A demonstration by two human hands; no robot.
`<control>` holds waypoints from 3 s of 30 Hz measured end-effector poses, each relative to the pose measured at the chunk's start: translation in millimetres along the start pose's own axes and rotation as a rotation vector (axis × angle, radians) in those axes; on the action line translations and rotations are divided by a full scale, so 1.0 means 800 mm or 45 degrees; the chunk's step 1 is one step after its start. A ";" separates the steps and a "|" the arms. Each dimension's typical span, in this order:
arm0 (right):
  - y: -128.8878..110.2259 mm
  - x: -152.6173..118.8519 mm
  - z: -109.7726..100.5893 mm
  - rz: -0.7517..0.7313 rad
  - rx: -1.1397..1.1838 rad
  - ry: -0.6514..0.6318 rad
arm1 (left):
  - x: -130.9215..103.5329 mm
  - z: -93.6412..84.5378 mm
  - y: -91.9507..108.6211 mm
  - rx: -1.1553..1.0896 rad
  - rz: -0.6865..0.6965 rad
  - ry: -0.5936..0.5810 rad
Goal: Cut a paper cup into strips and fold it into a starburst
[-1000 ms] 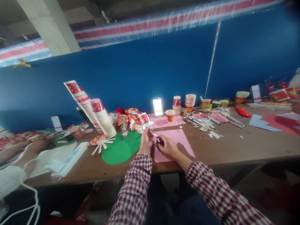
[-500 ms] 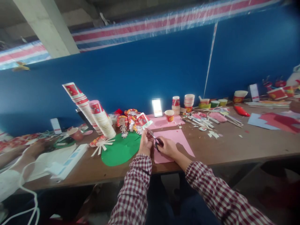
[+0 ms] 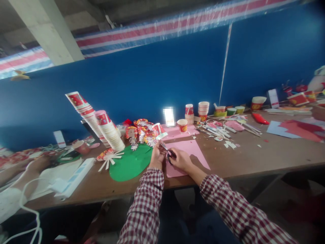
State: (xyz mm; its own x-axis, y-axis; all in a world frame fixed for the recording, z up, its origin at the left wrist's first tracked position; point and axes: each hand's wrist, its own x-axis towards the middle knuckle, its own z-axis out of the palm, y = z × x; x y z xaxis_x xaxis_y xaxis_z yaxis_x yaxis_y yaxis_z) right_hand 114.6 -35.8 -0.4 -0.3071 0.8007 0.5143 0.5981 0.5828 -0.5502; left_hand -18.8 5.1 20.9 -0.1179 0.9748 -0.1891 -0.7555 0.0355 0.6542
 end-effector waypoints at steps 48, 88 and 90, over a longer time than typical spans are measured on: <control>-0.002 -0.001 -0.001 0.028 -0.007 -0.006 | 0.022 -0.022 -0.017 0.092 0.131 -0.069; 0.004 0.003 0.002 0.041 0.159 0.007 | 0.014 -0.017 -0.027 0.251 0.186 -0.138; 0.005 0.003 0.003 0.047 0.169 0.011 | 0.013 -0.017 -0.027 0.263 0.197 -0.142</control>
State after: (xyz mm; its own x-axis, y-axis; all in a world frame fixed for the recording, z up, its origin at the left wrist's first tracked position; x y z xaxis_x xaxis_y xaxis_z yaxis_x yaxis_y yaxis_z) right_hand 114.8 -31.3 -3.1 -0.2801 0.8211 0.4974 0.5052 0.5667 -0.6509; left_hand -12.2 11.5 -4.9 -0.1416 0.9899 -0.0012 -0.5852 -0.0827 0.8066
